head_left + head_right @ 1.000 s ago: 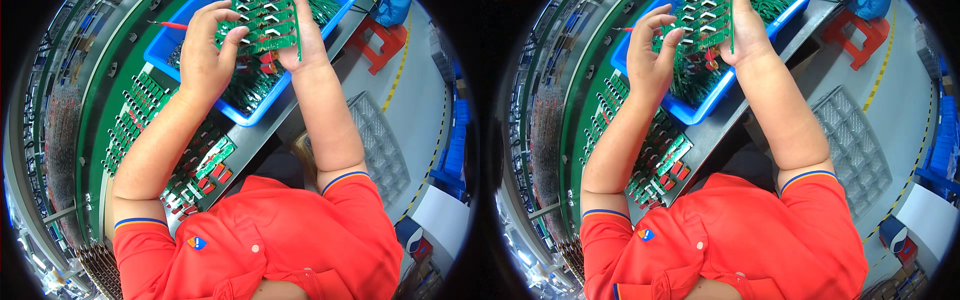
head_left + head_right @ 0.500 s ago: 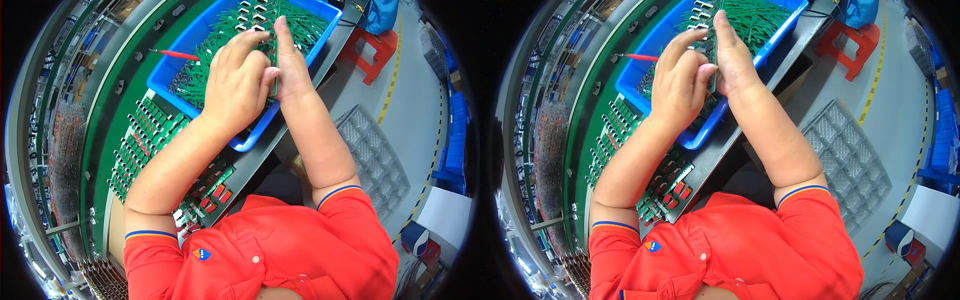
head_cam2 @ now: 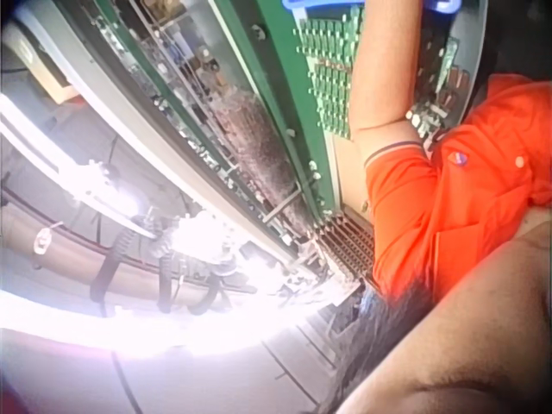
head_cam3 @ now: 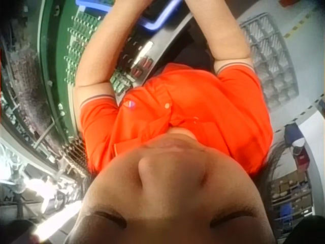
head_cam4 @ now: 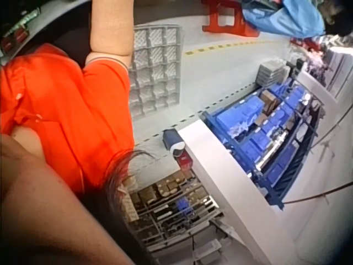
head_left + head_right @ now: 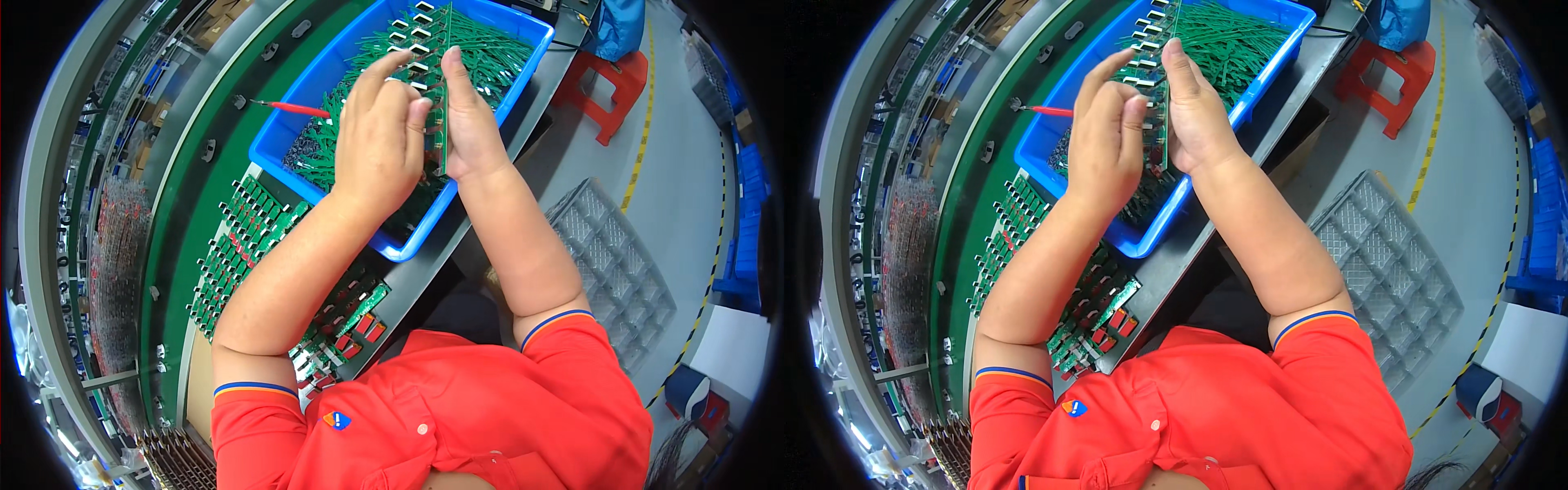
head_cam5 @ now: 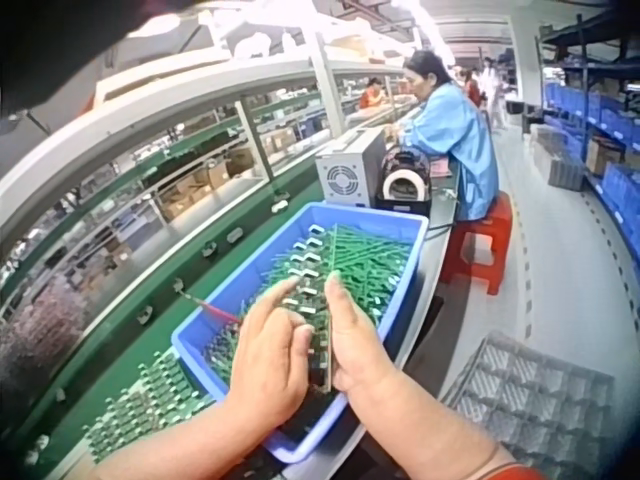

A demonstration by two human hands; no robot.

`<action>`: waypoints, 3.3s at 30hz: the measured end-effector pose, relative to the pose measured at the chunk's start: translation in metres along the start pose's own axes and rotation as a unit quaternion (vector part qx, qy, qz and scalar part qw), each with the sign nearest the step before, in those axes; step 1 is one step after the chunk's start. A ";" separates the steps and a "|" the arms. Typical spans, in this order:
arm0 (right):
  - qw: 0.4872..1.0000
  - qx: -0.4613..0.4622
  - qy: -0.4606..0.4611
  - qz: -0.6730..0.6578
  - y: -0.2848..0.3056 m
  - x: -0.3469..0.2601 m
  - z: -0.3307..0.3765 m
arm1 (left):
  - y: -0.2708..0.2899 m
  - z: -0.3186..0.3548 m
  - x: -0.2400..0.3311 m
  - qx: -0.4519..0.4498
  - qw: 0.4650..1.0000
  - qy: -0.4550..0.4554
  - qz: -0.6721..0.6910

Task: The person breaks and separates circuit boards from panel frames by hand, lays them on the workbench, stacks a cardboard divider onto a pile, and picks up a plastic tray.

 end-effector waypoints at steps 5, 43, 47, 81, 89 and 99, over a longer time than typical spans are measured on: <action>0.999 0.017 0.005 0.027 -0.001 -0.003 0.003 | -0.002 -0.003 0.000 0.022 0.999 -0.001 -0.034; 0.997 -0.074 -0.017 -0.019 -0.016 -0.004 0.007 | 0.000 -0.038 -0.013 -0.015 0.999 0.023 -0.022; 0.995 -0.086 -0.036 -0.027 -0.014 -0.004 0.008 | 0.005 -0.045 -0.016 0.020 0.998 0.058 0.006; 0.994 -0.092 -0.045 -0.026 -0.012 0.001 0.009 | 0.004 -0.069 -0.039 0.032 0.984 0.124 0.126; 0.998 0.002 -0.055 0.021 -0.013 -0.001 0.011 | 0.018 -0.064 -0.042 0.091 0.996 -0.007 0.004; 0.996 -0.025 0.042 0.069 -0.030 -0.031 -0.002 | 0.063 -0.002 -0.063 -0.028 0.811 0.418 0.409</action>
Point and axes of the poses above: each hand's wrist, its own z-axis away from the middle knuckle, its own y-axis out of the back of the hand, x = y × z, the point moved 6 cm from there along -z, towards the middle knuckle
